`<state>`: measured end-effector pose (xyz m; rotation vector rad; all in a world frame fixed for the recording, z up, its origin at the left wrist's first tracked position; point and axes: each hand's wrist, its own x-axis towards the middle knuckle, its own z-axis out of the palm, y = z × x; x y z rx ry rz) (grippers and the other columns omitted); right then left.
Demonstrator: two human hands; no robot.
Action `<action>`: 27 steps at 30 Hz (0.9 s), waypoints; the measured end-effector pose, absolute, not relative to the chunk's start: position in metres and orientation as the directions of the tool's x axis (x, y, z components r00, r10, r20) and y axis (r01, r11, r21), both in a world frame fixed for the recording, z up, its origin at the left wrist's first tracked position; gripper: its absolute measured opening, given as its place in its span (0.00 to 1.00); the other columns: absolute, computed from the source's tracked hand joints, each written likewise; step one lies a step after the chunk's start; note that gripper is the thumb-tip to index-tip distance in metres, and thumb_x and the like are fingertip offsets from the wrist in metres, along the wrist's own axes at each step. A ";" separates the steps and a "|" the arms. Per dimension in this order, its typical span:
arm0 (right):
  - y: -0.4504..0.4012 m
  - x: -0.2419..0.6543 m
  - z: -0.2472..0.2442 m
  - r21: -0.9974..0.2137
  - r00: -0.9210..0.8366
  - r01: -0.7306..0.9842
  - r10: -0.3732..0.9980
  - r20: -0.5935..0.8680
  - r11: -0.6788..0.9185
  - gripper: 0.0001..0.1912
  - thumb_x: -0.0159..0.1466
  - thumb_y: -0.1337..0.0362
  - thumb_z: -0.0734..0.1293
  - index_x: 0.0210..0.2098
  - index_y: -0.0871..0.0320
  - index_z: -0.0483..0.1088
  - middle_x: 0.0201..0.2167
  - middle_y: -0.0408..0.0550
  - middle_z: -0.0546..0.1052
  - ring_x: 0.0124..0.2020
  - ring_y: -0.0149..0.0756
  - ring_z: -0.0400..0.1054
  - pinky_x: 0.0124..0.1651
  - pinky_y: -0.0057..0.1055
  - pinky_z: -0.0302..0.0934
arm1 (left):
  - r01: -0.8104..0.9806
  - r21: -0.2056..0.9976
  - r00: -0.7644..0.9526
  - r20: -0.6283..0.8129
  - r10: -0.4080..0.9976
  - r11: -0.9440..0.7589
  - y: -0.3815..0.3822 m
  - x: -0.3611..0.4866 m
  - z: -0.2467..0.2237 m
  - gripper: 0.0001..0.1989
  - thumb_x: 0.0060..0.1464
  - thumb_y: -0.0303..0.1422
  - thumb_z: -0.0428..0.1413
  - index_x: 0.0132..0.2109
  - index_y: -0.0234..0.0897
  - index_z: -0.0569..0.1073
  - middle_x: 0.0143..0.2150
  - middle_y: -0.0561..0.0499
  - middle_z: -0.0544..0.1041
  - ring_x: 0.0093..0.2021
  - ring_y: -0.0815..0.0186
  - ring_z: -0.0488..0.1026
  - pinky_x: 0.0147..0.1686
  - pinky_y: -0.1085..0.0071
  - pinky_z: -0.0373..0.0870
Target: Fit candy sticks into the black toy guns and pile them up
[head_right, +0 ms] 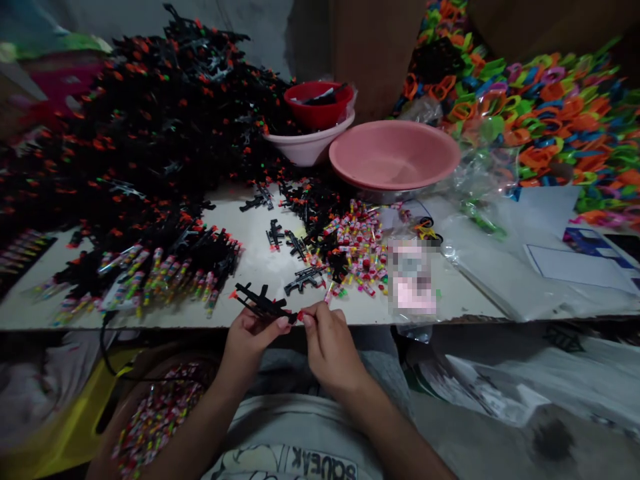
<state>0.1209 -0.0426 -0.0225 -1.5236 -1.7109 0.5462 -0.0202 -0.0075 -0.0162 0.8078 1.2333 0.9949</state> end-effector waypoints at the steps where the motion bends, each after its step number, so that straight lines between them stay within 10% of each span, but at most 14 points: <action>1: -0.043 0.119 -0.024 -0.714 -0.002 0.671 0.963 0.269 0.201 0.08 0.69 0.63 0.54 0.39 0.57 0.63 0.33 0.50 0.75 0.34 0.39 0.68 0.37 0.36 0.59 | -0.170 0.913 0.041 -0.369 0.929 0.370 -0.007 -0.020 -0.017 0.18 0.35 0.35 0.69 0.34 0.33 0.73 0.30 0.49 0.80 0.31 0.63 0.76 0.37 0.65 0.73; 8: -0.040 0.116 -0.040 -0.451 -0.061 0.864 0.937 0.343 0.222 0.12 0.68 0.62 0.55 0.32 0.59 0.64 0.25 0.50 0.73 0.26 0.40 0.64 0.36 0.39 0.50 | -0.206 0.896 0.070 -0.388 0.919 0.394 -0.008 -0.016 -0.023 0.19 0.40 0.35 0.67 0.40 0.33 0.73 0.38 0.48 0.80 0.40 0.62 0.76 0.45 0.67 0.69; 15: -0.026 0.124 -0.033 -0.527 -0.119 0.811 0.954 0.276 0.254 0.11 0.67 0.60 0.58 0.36 0.60 0.66 0.28 0.48 0.74 0.30 0.39 0.66 0.39 0.35 0.52 | -0.249 0.891 0.081 -0.371 0.925 0.379 0.000 -0.019 -0.022 0.21 0.42 0.37 0.65 0.44 0.35 0.71 0.40 0.48 0.77 0.42 0.61 0.75 0.44 0.65 0.71; 20: -0.011 0.163 -0.037 -0.493 0.044 0.861 0.948 0.316 0.125 0.18 0.65 0.54 0.63 0.49 0.58 0.66 0.43 0.54 0.73 0.45 0.45 0.66 0.46 0.40 0.54 | 0.256 0.965 -0.184 -0.012 0.983 0.060 0.058 -0.079 0.002 0.17 0.46 0.42 0.60 0.40 0.37 0.71 0.34 0.51 0.74 0.35 0.63 0.73 0.41 0.65 0.71; 23: -0.007 0.194 -0.045 -0.324 0.181 0.942 0.942 0.283 -0.084 0.11 0.66 0.60 0.61 0.45 0.55 0.70 0.43 0.53 0.72 0.44 0.46 0.65 0.43 0.41 0.53 | 0.765 0.643 -0.273 0.372 0.887 -0.034 0.098 -0.130 0.024 0.15 0.53 0.40 0.53 0.45 0.36 0.73 0.40 0.46 0.74 0.41 0.57 0.73 0.46 0.58 0.68; 27: -0.009 0.213 -0.056 -0.145 0.203 0.974 0.952 0.231 -0.173 0.12 0.65 0.61 0.60 0.45 0.56 0.71 0.42 0.54 0.73 0.43 0.48 0.64 0.41 0.41 0.53 | 0.948 0.260 -0.272 0.365 0.890 0.183 0.123 -0.161 0.044 0.21 0.55 0.38 0.52 0.54 0.32 0.71 0.52 0.37 0.71 0.53 0.43 0.67 0.52 0.48 0.63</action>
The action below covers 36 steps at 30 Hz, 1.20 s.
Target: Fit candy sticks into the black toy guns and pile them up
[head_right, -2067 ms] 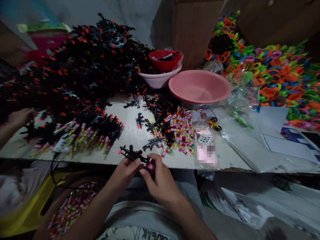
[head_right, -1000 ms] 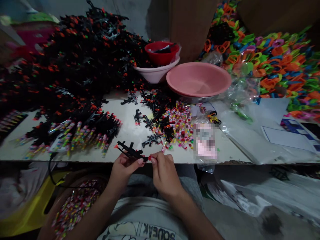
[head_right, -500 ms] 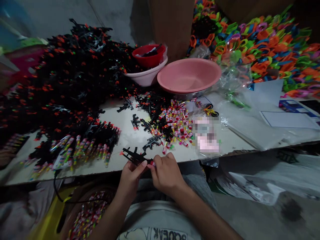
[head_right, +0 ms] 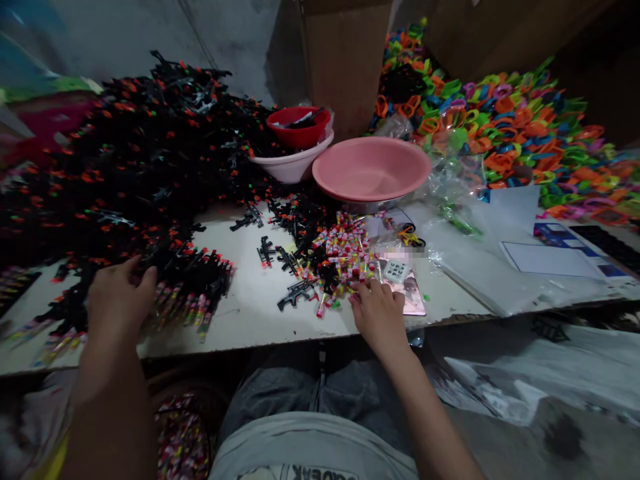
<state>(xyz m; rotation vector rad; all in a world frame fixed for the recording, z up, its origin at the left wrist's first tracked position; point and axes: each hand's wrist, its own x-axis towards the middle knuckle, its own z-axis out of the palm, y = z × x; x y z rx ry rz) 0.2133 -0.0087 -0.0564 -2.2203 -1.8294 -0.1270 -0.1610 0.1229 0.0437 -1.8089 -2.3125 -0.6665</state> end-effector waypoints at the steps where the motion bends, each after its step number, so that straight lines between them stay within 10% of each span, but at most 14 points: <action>1: -0.009 0.214 -0.059 -0.123 0.203 0.976 0.954 0.220 -0.179 0.12 0.65 0.61 0.60 0.44 0.57 0.70 0.41 0.55 0.73 0.43 0.48 0.64 0.41 0.41 0.53 | 0.952 0.221 -0.283 0.365 0.887 0.213 0.123 -0.157 0.044 0.24 0.55 0.38 0.52 0.56 0.31 0.69 0.55 0.36 0.69 0.55 0.40 0.65 0.53 0.45 0.62; 10: -0.012 0.215 -0.065 -0.125 0.215 0.974 0.944 0.248 -0.189 0.08 0.64 0.62 0.63 0.39 0.59 0.69 0.40 0.56 0.73 0.42 0.47 0.64 0.40 0.40 0.54 | 0.807 0.438 0.449 -0.017 0.894 -0.397 0.072 -0.024 -0.035 0.20 0.58 0.35 0.49 0.55 0.34 0.70 0.50 0.38 0.73 0.50 0.52 0.68 0.51 0.59 0.63; 15: -0.018 0.219 -0.066 -0.140 0.198 0.976 0.951 0.238 -0.168 0.09 0.64 0.59 0.62 0.36 0.58 0.70 0.36 0.54 0.72 0.39 0.47 0.66 0.38 0.39 0.55 | 0.777 0.566 0.401 -0.106 0.910 -0.277 0.072 -0.020 -0.049 0.23 0.51 0.31 0.54 0.56 0.34 0.69 0.44 0.40 0.74 0.45 0.53 0.70 0.46 0.62 0.64; 19: -0.021 0.217 -0.064 -0.568 0.325 0.812 0.911 0.253 -0.132 0.13 0.64 0.55 0.62 0.39 0.58 0.68 0.24 0.45 0.70 0.27 0.38 0.65 0.33 0.34 0.57 | 0.608 0.789 0.349 -0.171 0.921 -0.084 0.079 -0.042 -0.050 0.13 0.46 0.35 0.60 0.40 0.36 0.77 0.34 0.47 0.76 0.33 0.60 0.71 0.36 0.67 0.65; 23: -0.027 0.195 -0.051 -0.958 0.428 0.285 0.897 0.114 -0.014 0.16 0.61 0.50 0.66 0.36 0.54 0.61 0.26 0.41 0.70 0.27 0.33 0.67 0.31 0.30 0.60 | 0.193 0.943 0.316 -0.321 0.893 0.271 0.065 -0.044 -0.040 0.15 0.39 0.38 0.66 0.34 0.35 0.78 0.31 0.50 0.77 0.32 0.65 0.72 0.36 0.71 0.66; 28: -0.034 0.150 -0.030 -0.993 0.126 -0.114 0.992 -0.021 -0.006 0.16 0.58 0.51 0.69 0.34 0.54 0.62 0.30 0.42 0.73 0.33 0.32 0.70 0.36 0.28 0.63 | -0.395 0.712 0.291 -0.502 0.815 0.580 0.031 -0.019 -0.031 0.22 0.27 0.33 0.72 0.34 0.35 0.77 0.28 0.53 0.77 0.32 0.69 0.74 0.38 0.73 0.69; 36: -0.037 0.129 -0.025 -0.952 0.132 -0.306 0.989 -0.064 -0.020 0.17 0.55 0.54 0.72 0.29 0.54 0.60 0.28 0.40 0.73 0.28 0.29 0.66 0.32 0.26 0.62 | -0.470 0.729 0.262 -0.424 0.867 0.498 0.011 -0.003 -0.022 0.17 0.29 0.32 0.72 0.29 0.33 0.75 0.28 0.53 0.77 0.29 0.70 0.73 0.33 0.73 0.69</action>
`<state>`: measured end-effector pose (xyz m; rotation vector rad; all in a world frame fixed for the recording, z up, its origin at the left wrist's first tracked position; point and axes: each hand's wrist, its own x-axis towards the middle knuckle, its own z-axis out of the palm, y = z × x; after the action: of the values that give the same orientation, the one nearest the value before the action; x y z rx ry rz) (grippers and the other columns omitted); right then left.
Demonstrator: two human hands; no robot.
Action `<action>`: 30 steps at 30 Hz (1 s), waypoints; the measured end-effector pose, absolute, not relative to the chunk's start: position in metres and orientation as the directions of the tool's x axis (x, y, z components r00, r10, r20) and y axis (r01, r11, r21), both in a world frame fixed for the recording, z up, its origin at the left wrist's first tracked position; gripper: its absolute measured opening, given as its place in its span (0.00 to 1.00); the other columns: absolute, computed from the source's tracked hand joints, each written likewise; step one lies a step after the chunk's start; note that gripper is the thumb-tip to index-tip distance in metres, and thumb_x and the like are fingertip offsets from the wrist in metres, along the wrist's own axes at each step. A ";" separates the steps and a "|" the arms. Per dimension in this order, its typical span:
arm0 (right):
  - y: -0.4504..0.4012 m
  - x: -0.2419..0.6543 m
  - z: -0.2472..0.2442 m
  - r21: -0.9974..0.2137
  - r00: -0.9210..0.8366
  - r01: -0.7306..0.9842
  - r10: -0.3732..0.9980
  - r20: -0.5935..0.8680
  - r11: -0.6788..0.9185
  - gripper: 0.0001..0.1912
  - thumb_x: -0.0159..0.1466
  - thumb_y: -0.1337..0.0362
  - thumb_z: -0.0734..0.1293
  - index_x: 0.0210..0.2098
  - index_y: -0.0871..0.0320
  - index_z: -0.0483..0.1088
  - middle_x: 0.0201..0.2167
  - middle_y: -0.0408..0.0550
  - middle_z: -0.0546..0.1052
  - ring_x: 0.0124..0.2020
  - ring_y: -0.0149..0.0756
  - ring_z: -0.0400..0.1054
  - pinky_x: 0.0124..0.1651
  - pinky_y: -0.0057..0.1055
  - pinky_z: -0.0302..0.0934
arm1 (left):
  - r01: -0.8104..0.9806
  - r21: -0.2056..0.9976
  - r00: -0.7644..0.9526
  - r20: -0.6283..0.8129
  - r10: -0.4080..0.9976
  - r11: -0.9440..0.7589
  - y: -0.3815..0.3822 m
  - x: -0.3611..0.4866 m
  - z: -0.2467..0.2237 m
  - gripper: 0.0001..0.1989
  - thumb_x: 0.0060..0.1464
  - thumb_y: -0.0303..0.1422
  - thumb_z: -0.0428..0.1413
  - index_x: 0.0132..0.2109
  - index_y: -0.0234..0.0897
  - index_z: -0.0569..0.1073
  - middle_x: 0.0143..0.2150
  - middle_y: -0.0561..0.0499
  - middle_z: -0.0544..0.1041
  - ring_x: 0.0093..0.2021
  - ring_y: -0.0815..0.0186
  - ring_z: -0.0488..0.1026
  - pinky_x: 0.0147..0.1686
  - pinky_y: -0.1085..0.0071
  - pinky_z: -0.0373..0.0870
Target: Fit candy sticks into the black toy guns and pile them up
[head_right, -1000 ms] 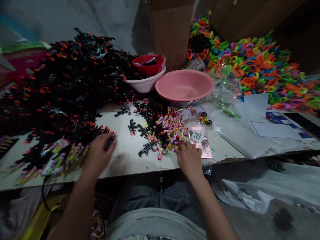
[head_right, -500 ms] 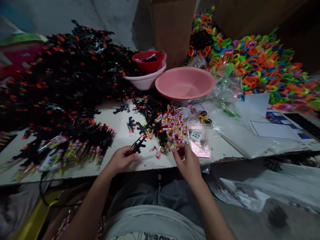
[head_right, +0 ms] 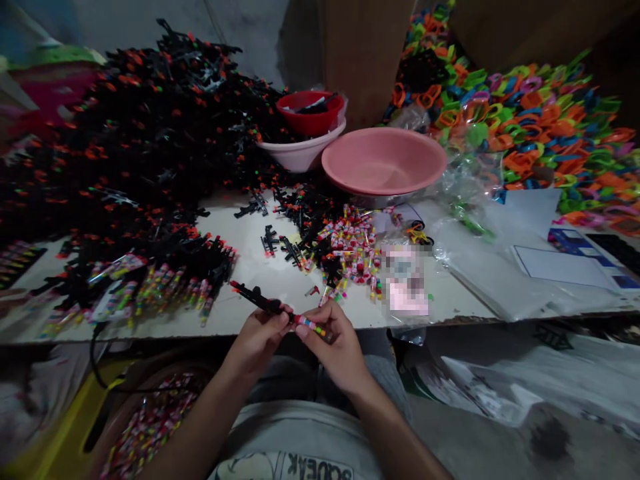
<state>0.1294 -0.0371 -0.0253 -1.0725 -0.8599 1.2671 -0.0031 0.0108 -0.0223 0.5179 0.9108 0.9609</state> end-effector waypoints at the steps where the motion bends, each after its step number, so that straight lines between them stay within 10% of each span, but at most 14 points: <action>1: -0.038 0.130 -0.025 -0.960 0.151 -0.281 0.987 -0.050 -0.005 0.16 0.55 0.54 0.72 0.30 0.55 0.61 0.28 0.40 0.73 0.28 0.29 0.66 0.32 0.26 0.61 | -0.442 0.763 0.244 -0.403 0.882 0.471 0.010 -0.004 -0.021 0.17 0.30 0.32 0.71 0.29 0.34 0.75 0.28 0.54 0.78 0.29 0.70 0.73 0.34 0.73 0.69; 18: -0.044 0.128 -0.032 -0.932 0.196 0.180 0.917 0.347 0.314 0.05 0.63 0.67 0.65 0.34 0.54 0.62 0.37 0.46 0.72 0.40 0.33 0.69 0.41 0.31 0.64 | -0.253 0.916 0.160 -0.279 0.947 0.312 0.001 -0.008 -0.012 0.13 0.37 0.33 0.68 0.28 0.36 0.72 0.28 0.54 0.78 0.33 0.67 0.75 0.38 0.71 0.69; 30: -0.038 0.131 -0.031 -0.449 -0.116 0.797 0.832 0.543 0.405 0.02 0.65 0.66 0.60 0.36 0.58 0.62 0.31 0.51 0.71 0.34 0.41 0.64 0.36 0.36 0.59 | -0.348 0.817 0.208 -0.410 0.888 0.459 -0.002 -0.006 -0.024 0.14 0.37 0.33 0.69 0.32 0.33 0.75 0.30 0.52 0.77 0.33 0.68 0.72 0.38 0.72 0.67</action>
<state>0.1315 -0.0378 -0.0308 -1.3920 -1.9069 0.0581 -0.0057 -0.0021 -0.0241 0.6483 1.0169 0.9489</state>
